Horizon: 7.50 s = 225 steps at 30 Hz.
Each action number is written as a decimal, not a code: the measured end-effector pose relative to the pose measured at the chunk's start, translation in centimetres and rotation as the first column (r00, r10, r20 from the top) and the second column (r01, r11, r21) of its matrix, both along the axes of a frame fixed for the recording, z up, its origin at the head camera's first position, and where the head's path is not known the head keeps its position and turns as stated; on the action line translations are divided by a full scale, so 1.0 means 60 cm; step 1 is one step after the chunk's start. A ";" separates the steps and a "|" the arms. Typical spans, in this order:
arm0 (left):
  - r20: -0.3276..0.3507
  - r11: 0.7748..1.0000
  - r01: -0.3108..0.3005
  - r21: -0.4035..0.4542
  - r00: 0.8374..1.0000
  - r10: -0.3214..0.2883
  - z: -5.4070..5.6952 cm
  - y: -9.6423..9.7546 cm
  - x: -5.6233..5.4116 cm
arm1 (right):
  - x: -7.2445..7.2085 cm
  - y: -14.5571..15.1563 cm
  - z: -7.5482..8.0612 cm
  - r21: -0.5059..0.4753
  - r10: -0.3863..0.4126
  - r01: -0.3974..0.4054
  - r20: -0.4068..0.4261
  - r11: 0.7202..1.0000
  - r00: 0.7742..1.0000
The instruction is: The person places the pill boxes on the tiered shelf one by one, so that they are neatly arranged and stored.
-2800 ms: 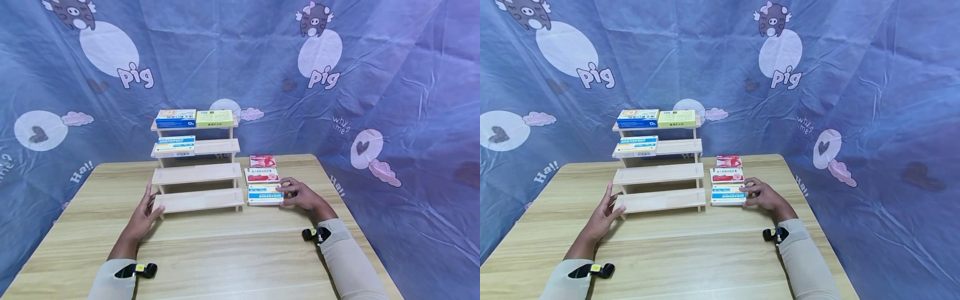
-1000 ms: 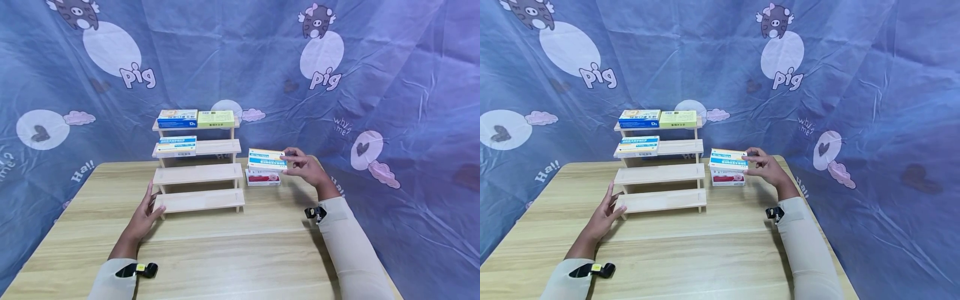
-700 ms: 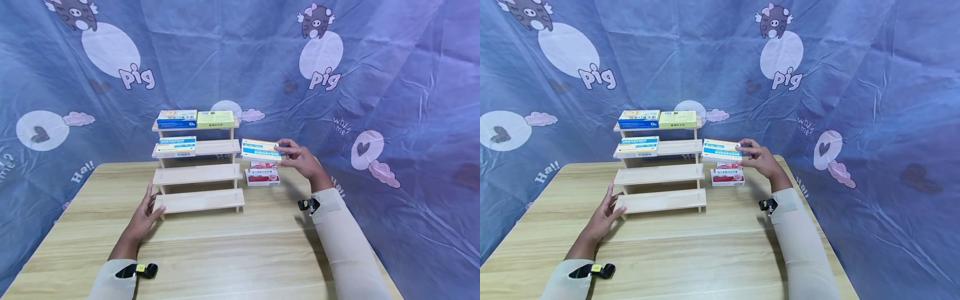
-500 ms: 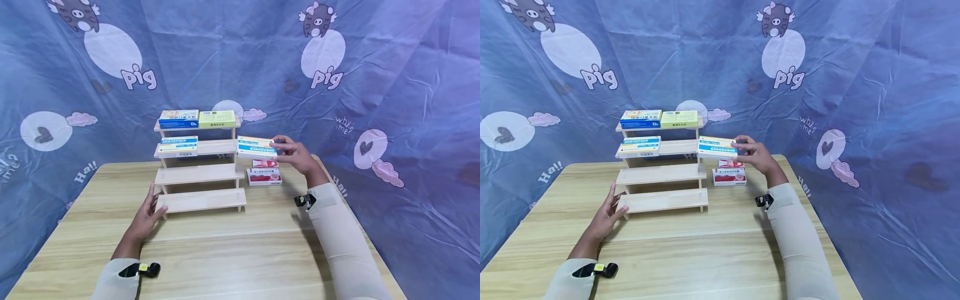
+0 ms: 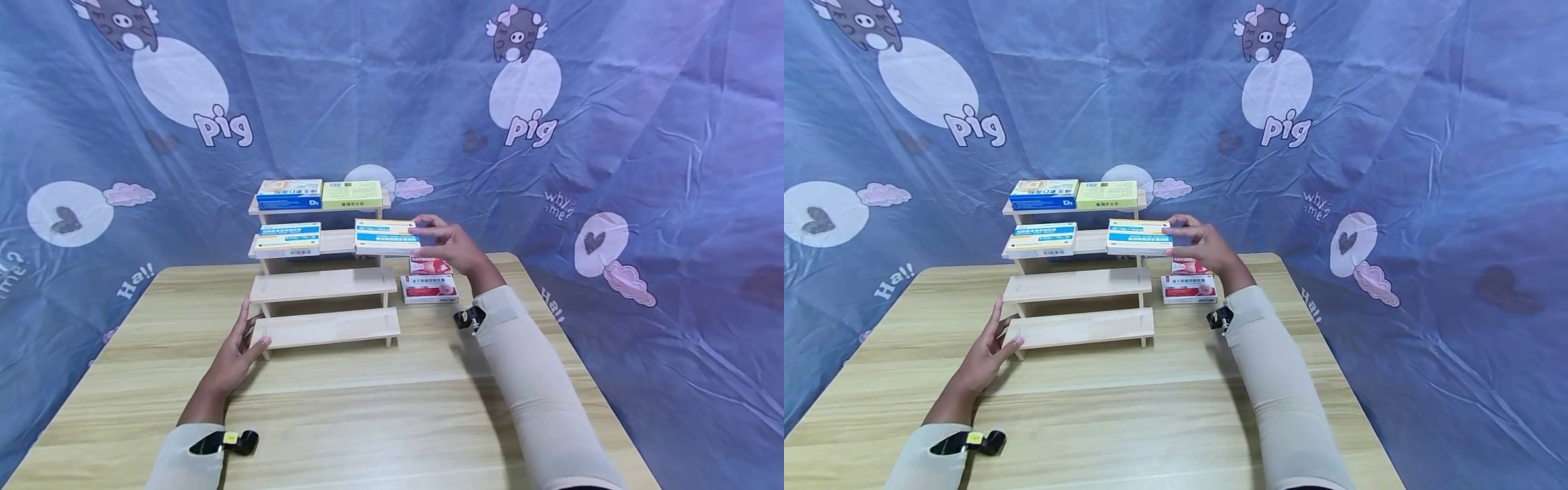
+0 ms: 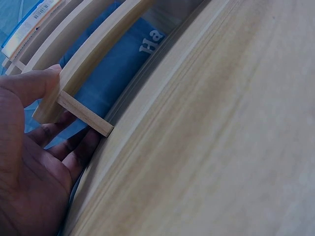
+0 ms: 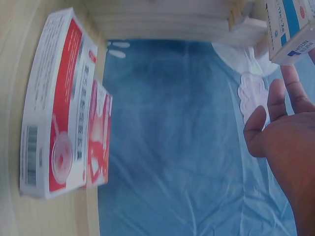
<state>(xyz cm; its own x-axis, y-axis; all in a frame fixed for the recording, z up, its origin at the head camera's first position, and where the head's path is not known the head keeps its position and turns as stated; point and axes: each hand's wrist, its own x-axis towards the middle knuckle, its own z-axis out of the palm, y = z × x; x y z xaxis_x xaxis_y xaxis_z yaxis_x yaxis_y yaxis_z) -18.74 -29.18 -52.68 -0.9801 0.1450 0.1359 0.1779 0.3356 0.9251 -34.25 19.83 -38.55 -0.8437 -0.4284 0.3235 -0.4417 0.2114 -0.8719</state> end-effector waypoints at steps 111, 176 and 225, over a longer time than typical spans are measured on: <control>-0.007 1.000 0.000 -0.010 1.000 0.000 -0.003 0.001 -0.004 | 0.006 0.040 -0.094 -0.052 -0.259 0.280 0.250 0.959 0.933; -0.057 1.000 0.018 0.002 0.998 -0.018 -0.005 0.000 -0.002 | 0.037 0.094 -0.238 0.153 -0.297 0.271 0.181 0.950 0.938; -0.013 1.000 0.011 0.000 1.000 -0.011 -0.002 -0.001 -0.001 | 0.040 0.090 -0.230 0.204 -0.360 0.321 0.203 0.925 0.910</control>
